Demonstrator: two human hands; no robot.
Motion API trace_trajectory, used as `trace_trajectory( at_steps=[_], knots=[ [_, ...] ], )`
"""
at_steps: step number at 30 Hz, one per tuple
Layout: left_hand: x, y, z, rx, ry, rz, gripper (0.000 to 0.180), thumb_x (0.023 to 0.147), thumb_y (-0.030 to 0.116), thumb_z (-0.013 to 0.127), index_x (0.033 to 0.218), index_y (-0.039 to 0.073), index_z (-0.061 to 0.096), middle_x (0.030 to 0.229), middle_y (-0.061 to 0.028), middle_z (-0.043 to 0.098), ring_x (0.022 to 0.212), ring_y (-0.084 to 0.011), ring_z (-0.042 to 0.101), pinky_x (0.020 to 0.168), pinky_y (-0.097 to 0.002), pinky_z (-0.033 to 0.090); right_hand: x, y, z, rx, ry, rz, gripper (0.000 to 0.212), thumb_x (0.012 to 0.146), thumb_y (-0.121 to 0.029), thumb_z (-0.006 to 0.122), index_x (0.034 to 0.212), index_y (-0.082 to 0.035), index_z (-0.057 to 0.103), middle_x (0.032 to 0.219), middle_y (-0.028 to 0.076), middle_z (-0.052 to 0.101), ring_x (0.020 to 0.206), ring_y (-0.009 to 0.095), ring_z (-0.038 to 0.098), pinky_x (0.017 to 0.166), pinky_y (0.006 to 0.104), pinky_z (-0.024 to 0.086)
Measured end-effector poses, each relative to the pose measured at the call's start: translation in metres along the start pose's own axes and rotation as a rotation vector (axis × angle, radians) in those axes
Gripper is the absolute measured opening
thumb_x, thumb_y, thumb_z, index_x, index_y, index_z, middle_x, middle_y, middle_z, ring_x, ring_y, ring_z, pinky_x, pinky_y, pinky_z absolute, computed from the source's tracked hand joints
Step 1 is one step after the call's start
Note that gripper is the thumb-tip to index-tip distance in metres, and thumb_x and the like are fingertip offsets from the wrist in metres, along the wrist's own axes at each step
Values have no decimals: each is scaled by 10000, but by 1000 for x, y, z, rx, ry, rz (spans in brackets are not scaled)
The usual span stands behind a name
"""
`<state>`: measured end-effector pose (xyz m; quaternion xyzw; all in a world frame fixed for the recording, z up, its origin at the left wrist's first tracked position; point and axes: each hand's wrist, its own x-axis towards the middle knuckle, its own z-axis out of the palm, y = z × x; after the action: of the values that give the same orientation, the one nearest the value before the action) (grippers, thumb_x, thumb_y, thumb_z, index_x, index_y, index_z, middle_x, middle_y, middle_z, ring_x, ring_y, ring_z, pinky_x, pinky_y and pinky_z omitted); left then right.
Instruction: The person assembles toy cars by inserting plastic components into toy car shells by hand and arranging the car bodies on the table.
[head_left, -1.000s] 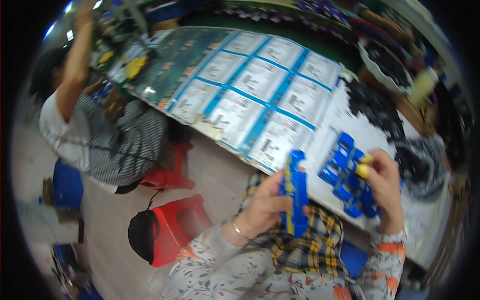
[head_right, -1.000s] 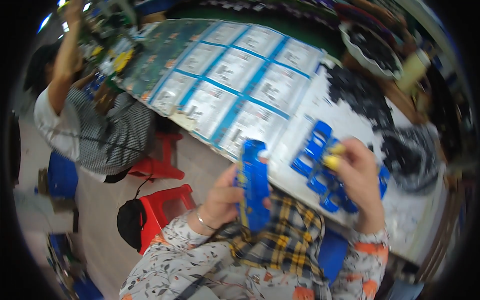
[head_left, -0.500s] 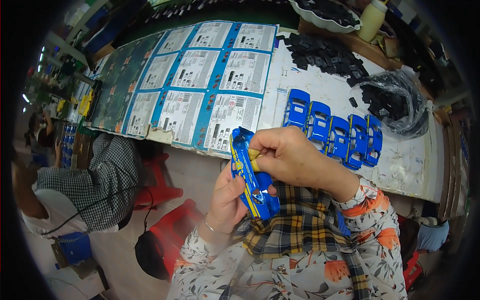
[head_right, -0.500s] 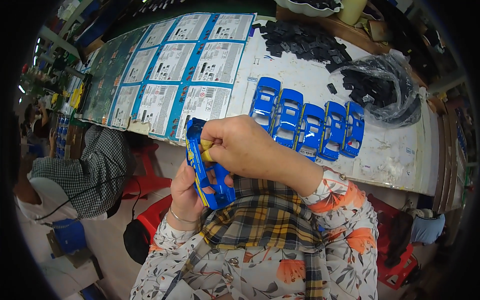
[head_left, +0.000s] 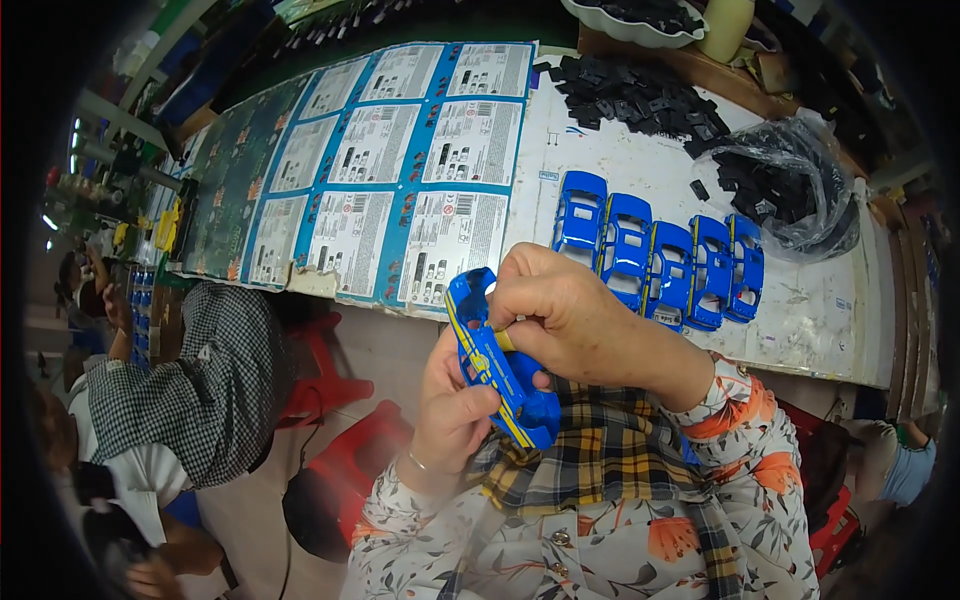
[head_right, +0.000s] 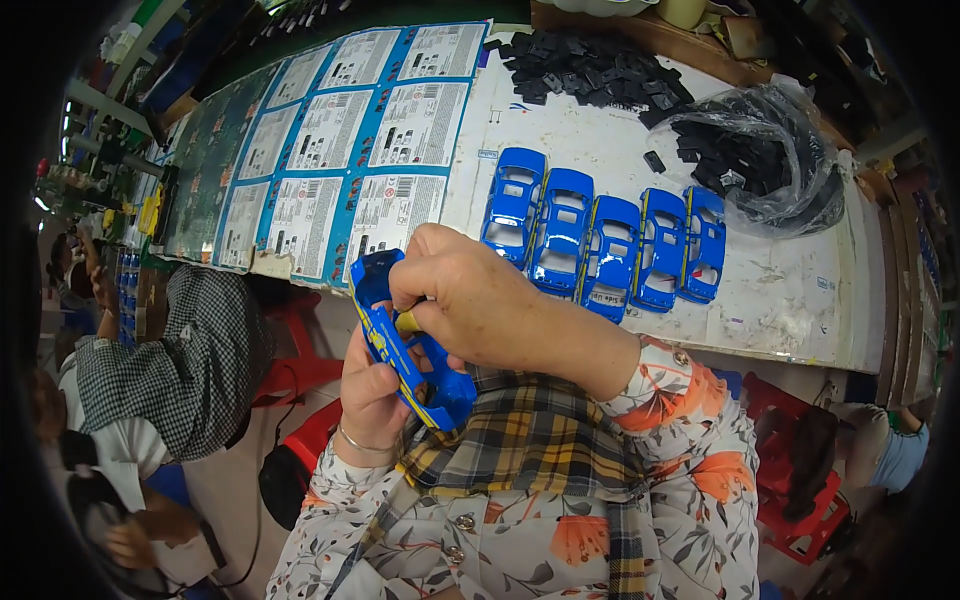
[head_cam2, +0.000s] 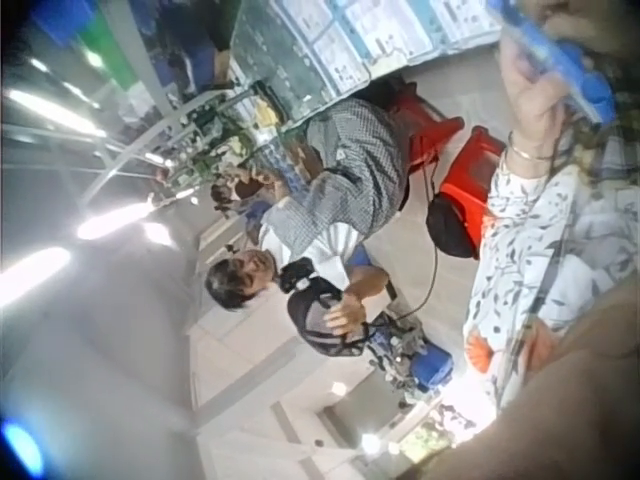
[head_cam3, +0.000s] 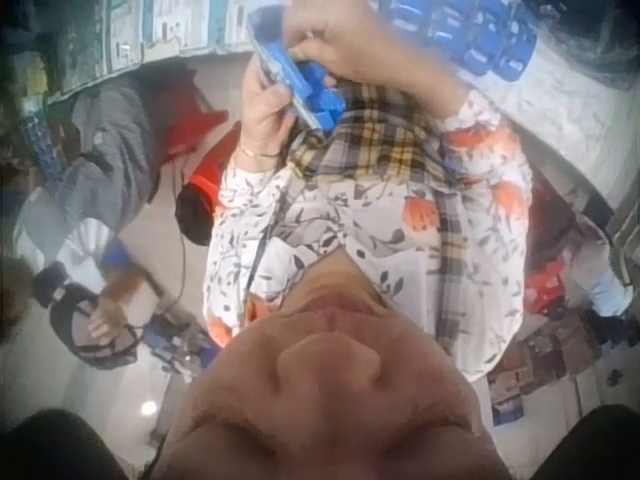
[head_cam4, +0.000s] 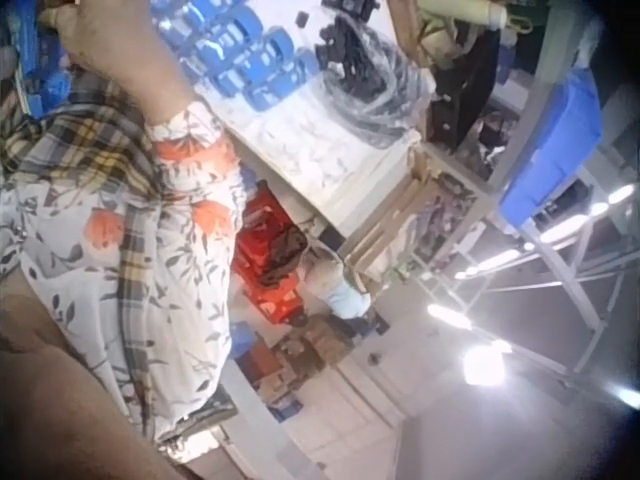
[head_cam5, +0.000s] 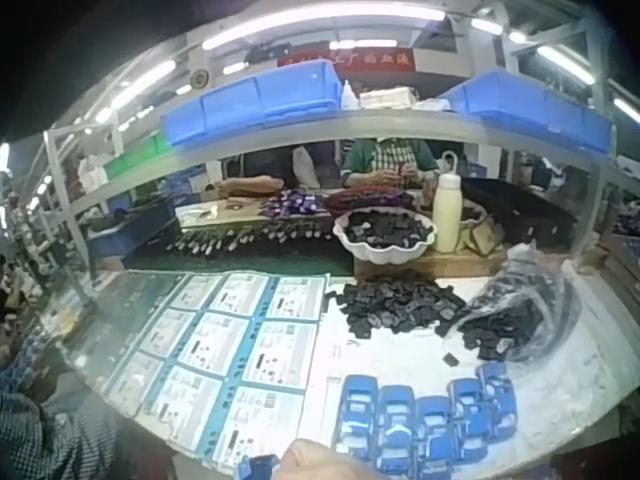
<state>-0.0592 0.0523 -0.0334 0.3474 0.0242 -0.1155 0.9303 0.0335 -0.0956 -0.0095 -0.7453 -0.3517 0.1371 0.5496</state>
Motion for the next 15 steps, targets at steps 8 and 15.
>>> trace_trajectory(
  at_steps=[8, 15],
  knots=[
    [-9, -2, 4, 162, 118, 80, 1045, 561, 146, 860, 1395, 23, 242, 1303, -137, 448, 1133, -265, 534, 918, -368, 484, -17, -13, 2, -8, 7, 48, 330, 709, -19, 614, 1004, -14, 468, 832, 103, 491, 667, 192, 490, 597, 301, 411],
    [-12, -7, 0, 208, 31, 79, 1048, 573, 50, 844, 1411, 45, 216, 1275, -94, 474, 1164, -194, 492, 969, -335, 421, -26, -11, 0, 74, 6, 141, 248, 774, -106, 533, 979, -10, 433, 823, 172, 529, 742, 332, 572, 639, 394, 449]
  ],
)
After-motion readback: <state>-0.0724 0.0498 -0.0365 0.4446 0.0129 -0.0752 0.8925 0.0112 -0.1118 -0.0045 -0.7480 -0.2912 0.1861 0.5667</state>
